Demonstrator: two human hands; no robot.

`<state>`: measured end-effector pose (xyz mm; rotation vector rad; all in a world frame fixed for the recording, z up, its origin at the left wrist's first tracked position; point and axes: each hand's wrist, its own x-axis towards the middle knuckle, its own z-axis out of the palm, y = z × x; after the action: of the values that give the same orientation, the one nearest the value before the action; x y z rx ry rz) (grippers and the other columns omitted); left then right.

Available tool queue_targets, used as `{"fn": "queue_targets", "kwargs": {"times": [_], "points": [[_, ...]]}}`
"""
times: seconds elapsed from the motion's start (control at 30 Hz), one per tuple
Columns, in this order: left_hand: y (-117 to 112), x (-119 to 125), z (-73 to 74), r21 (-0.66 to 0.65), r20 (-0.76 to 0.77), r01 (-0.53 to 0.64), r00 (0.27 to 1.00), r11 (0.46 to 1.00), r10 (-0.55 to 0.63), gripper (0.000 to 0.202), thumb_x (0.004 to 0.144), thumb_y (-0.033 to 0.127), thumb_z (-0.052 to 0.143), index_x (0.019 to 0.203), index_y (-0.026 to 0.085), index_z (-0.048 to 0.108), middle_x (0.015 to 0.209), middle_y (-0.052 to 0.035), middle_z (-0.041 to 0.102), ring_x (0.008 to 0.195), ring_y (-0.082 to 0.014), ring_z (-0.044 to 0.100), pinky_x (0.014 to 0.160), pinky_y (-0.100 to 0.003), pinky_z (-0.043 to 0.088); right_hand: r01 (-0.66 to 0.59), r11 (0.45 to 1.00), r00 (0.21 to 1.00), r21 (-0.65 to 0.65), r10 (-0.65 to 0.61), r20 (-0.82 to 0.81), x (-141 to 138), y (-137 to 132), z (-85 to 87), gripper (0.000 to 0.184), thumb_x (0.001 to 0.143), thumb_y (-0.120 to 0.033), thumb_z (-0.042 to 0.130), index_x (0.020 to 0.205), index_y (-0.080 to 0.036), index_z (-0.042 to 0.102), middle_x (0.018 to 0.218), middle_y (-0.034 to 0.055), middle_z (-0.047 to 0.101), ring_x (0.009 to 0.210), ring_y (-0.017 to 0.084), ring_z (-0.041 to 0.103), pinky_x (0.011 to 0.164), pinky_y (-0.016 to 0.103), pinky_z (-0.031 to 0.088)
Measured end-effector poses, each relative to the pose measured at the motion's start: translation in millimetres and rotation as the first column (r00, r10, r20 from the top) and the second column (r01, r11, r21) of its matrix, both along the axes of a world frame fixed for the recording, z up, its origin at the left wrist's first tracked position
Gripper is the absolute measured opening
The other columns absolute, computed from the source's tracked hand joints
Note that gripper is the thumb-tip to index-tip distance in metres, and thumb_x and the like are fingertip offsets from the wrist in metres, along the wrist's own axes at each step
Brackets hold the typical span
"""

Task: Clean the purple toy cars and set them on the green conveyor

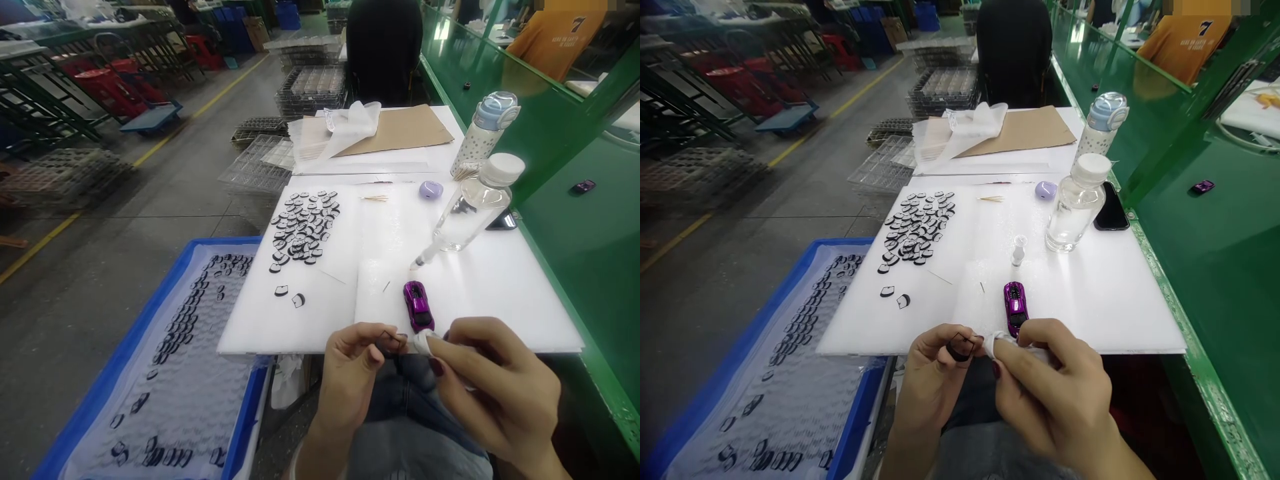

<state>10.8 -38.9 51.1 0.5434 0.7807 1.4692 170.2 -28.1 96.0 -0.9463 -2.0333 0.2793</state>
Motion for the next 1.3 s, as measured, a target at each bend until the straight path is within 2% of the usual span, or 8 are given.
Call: {"fn": "queue_targets", "kwargs": {"times": [0.3,0.47,0.7,0.87,1.03,1.13,1.2,1.3], "points": [[2,2,1.7,-0.003,0.064,0.047,0.997,0.999,-0.047,0.025,0.065,0.039,0.090,0.082,0.022,0.082,0.076,-0.0032,0.079,0.068,-0.0108,0.072,0.069,-0.014,0.059,-0.086,0.987,0.996,-0.135,0.081,-0.041,-2,1,-0.2,0.023,0.088,-0.006,0.057,0.107,-0.018,0.066,0.093,0.0046,0.051,0.057,0.005,0.048,0.047,0.022,0.042],[3,1,2.4,0.015,0.103,0.070,0.992,0.997,-0.071,0.025,0.068,0.040,0.088,0.084,0.022,0.082,0.073,-0.0024,0.078,0.072,-0.0130,0.073,0.069,-0.017,0.061,0.011,0.998,0.998,-0.058,-0.015,-0.062,8,5,4.5,0.022,0.088,-0.004,0.058,0.104,-0.017,0.065,0.092,0.0038,0.053,0.058,0.005,0.049,0.048,0.021,0.043],[1,1,-2.9,-0.015,0.061,0.078,0.995,0.997,-0.077,0.023,0.071,0.041,0.087,0.083,0.022,0.082,0.072,-0.0024,0.077,0.068,-0.0115,0.071,0.072,-0.017,0.058,-0.096,0.995,0.995,0.004,0.096,-0.032,-17,9,-3.4,0.021,0.090,-0.008,0.058,0.109,-0.015,0.064,0.097,0.0048,0.050,0.063,0.005,0.047,0.052,0.020,0.044],[1,1,-3.3,0.003,0.072,0.041,0.997,0.999,-0.041,0.020,0.070,0.036,0.088,0.082,0.022,0.081,0.080,-0.0009,0.079,0.070,-0.0077,0.071,0.070,-0.010,0.056,-0.154,0.985,0.983,0.072,0.145,0.117,-4,7,-1.4,0.019,0.090,-0.011,0.056,0.106,-0.016,0.064,0.092,0.0053,0.054,0.067,0.010,0.053,0.054,0.025,0.046],[3,-1,0.7,0.066,0.033,0.068,0.997,0.995,-0.071,0.024,0.072,0.042,0.085,0.087,0.024,0.081,0.076,-0.0008,0.078,0.071,-0.0097,0.072,0.069,-0.013,0.059,0.007,0.997,0.995,0.073,-0.014,0.097,28,10,2.2,0.016,0.089,-0.007,0.060,0.101,-0.016,0.066,0.090,0.0036,0.057,0.057,0.004,0.049,0.049,0.021,0.041],[5,-9,2.6,0.116,-0.168,0.079,0.984,0.990,-0.059,0.024,0.075,0.042,0.083,0.092,0.026,0.080,0.078,-0.0013,0.078,0.070,-0.0113,0.072,0.067,-0.016,0.060,0.058,0.998,0.998,0.009,-0.058,-0.019,39,11,-5.1,0.021,0.088,-0.003,0.060,0.101,-0.017,0.069,0.087,0.0030,0.058,0.059,0.005,0.050,0.047,0.021,0.039],[8,-14,3.1,0.208,-0.481,0.090,0.877,0.974,0.022,0.017,0.078,0.032,0.082,0.093,0.025,0.079,0.081,-0.0018,0.079,0.072,-0.0134,0.072,0.069,-0.019,0.061,0.073,0.994,0.987,-0.083,-0.084,-0.136,41,12,-13.5,0.023,0.089,-0.004,0.060,0.102,-0.020,0.070,0.086,0.0026,0.059,0.062,0.007,0.053,0.048,0.022,0.038],[17,-12,1.7,0.421,-0.827,0.171,0.477,0.891,0.299,0.017,0.081,0.015,0.078,0.098,0.020,0.077,0.088,-0.0047,0.078,0.080,-0.0168,0.072,0.074,-0.025,0.060,0.118,0.956,0.958,-0.270,-0.181,-0.221,39,14,-27.2,0.020,0.091,-0.009,0.061,0.100,-0.023,0.073,0.084,0.0016,0.061,0.064,0.009,0.056,0.048,0.023,0.039]]}}
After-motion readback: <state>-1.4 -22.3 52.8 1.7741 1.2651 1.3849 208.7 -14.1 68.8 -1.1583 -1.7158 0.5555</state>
